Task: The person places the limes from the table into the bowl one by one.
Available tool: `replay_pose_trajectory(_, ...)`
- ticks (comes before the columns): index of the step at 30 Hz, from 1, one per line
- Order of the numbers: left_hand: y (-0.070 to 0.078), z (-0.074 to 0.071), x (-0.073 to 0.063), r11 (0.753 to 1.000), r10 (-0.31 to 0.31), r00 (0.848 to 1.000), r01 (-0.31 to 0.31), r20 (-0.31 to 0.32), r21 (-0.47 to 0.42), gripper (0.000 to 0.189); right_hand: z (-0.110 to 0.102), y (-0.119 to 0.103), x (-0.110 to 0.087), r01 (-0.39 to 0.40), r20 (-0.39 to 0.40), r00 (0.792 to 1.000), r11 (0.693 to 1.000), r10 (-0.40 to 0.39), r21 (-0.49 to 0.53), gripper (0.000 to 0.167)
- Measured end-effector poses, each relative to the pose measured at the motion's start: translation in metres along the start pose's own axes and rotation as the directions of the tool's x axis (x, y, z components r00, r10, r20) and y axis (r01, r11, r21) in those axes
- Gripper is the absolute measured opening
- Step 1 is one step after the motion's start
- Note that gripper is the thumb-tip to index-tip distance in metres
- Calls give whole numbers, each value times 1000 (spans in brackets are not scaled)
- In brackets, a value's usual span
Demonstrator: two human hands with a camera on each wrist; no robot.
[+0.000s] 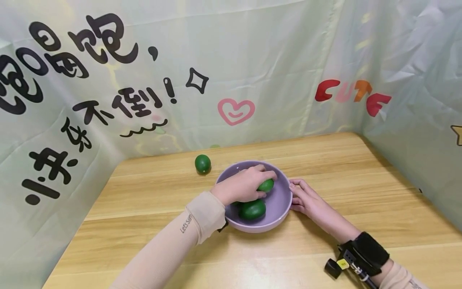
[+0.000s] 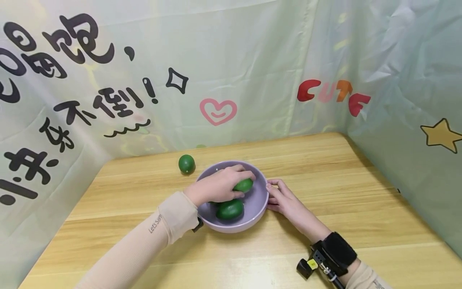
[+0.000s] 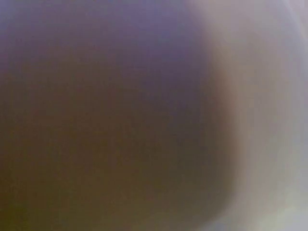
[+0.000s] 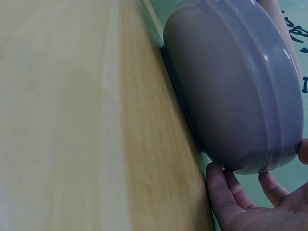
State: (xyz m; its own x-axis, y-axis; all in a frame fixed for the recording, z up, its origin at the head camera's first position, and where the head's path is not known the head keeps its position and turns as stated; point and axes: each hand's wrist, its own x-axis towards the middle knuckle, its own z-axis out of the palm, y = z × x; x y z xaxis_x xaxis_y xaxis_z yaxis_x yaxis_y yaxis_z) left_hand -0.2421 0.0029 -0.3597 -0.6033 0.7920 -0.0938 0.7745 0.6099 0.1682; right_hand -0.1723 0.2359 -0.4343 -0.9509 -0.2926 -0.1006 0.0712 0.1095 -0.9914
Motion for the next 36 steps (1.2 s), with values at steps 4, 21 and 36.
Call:
replay_pose_trajectory(4, -1, 3, 0, 1000, 10, 1000, -10, -4, 15, 57, 0, 1, 0, 0, -2, 1000, 1000, 0, 5, 59)
replay_pose_trajectory(21, -1, 8, 0, 1000, -18, 999, 19, 34, -21, 55, 0, 0, 0, 12, -3, 1000, 1000, -12, -1, 58)
replay_pose_trajectory(36, -6, 5, -5, 1000, -3, 1000, 4, 20, -13, 51, 1, 1, -1, 12, -3, 1000, 1000, -12, 3, 59)
